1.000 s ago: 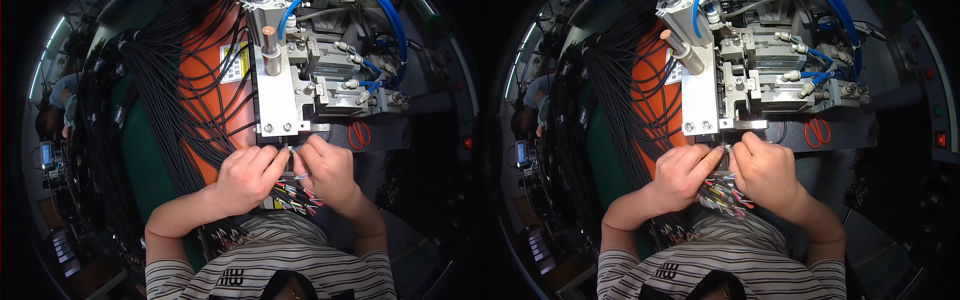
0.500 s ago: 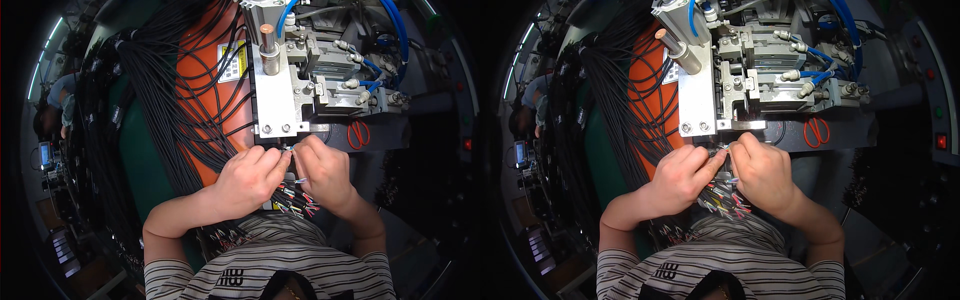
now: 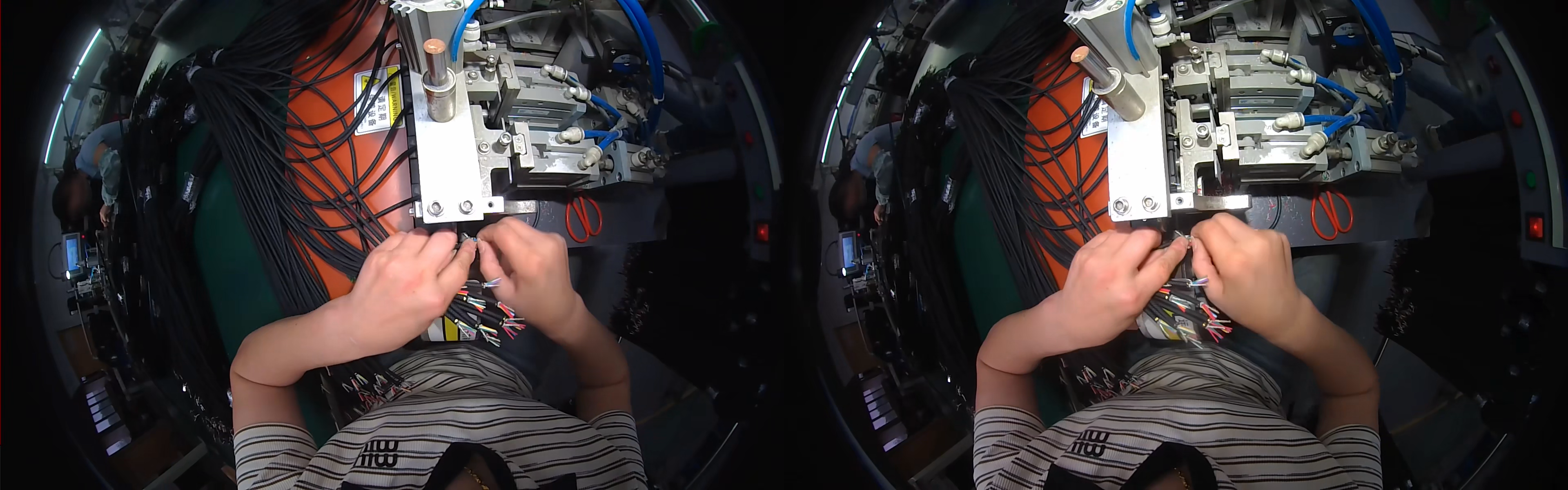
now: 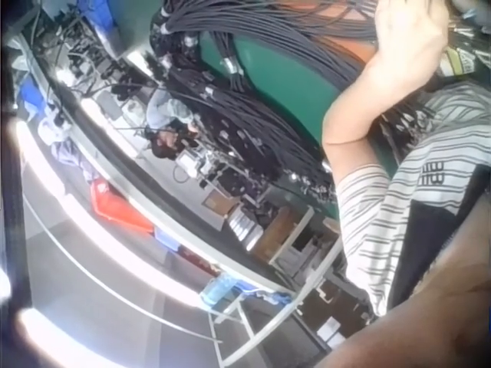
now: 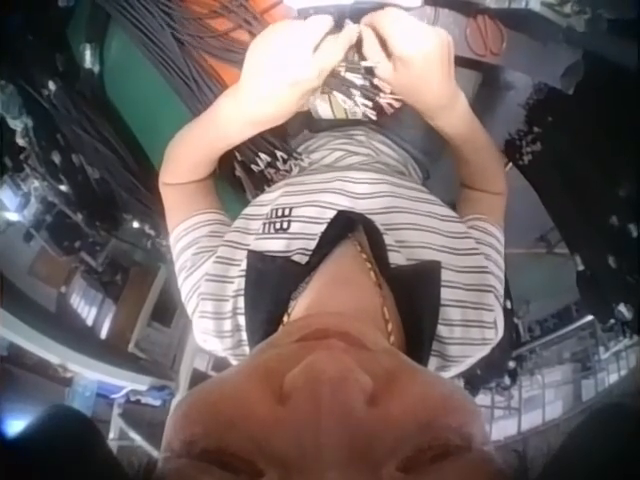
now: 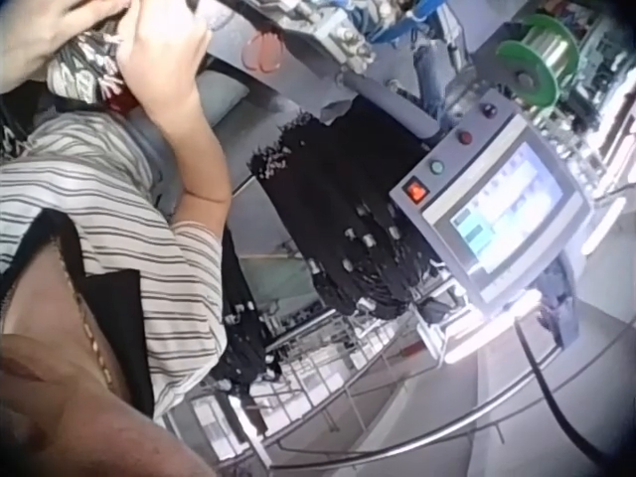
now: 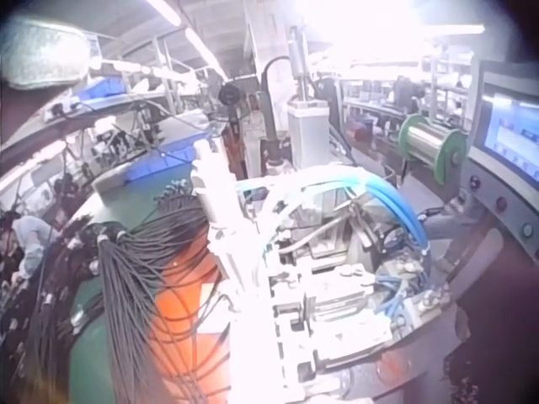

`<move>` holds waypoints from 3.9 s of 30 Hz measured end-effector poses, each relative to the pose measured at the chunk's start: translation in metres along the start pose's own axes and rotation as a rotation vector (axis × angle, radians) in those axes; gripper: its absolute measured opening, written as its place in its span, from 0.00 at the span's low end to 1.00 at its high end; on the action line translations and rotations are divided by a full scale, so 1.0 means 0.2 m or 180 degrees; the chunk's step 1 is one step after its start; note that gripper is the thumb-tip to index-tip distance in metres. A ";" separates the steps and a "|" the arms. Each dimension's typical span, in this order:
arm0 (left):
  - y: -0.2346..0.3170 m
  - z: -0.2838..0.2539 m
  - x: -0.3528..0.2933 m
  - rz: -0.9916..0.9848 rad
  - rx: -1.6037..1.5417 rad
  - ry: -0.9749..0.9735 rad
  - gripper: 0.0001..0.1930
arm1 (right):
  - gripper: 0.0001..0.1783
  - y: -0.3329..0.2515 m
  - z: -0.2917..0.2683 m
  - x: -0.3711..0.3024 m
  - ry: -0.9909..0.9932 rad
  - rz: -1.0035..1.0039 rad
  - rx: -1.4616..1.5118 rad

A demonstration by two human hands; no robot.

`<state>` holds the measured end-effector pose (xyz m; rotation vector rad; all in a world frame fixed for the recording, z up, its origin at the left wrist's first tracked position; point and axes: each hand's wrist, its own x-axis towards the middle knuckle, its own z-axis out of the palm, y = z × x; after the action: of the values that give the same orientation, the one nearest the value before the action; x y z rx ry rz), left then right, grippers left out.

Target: Assembling wire bundles and feeding them into a crimping or labeling machine on a factory assembly line.

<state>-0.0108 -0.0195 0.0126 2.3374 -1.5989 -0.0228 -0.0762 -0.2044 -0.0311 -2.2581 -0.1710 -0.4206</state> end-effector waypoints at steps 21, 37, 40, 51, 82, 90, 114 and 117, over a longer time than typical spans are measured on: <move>-0.07 0.03 -0.14 -0.0165 -0.1095 0.0660 0.21 | 0.09 -0.08 0.00 -0.06 -0.0214 0.1313 0.2739; -0.05 0.06 -0.07 0.0079 -0.0947 0.1044 0.16 | 0.09 -0.01 0.07 0.01 0.0579 -0.1430 0.0115; -0.06 0.08 -0.08 0.0113 -0.0860 0.1136 0.13 | 0.08 -0.04 0.05 -0.06 0.0419 -0.0379 0.0885; -0.01 0.07 -0.06 0.0071 -0.0622 0.0930 0.16 | 0.05 -0.03 0.04 -0.08 -0.0174 0.1415 0.3158; -0.11 0.06 -0.03 -0.0229 -0.2203 0.0112 0.10 | 0.06 0.04 -0.07 -0.01 -0.0802 0.1112 0.2788; -0.01 0.07 -0.07 -0.0266 -0.0319 0.0490 0.19 | 0.03 -0.05 -0.03 0.01 -0.0205 -0.0265 -0.0279; 0.03 0.02 -0.02 0.0150 0.0264 0.0083 0.18 | 0.03 -0.07 -0.01 -0.01 -0.0131 -0.0133 -0.0770; 0.02 0.02 -0.01 0.0234 0.0393 -0.0033 0.18 | 0.02 -0.06 -0.06 0.03 -0.0746 -0.0047 -0.0857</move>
<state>-0.0166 -0.0204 0.0102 2.3706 -1.7359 0.0824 -0.0773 -0.2059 -0.0131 -2.5709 -0.2650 -0.1936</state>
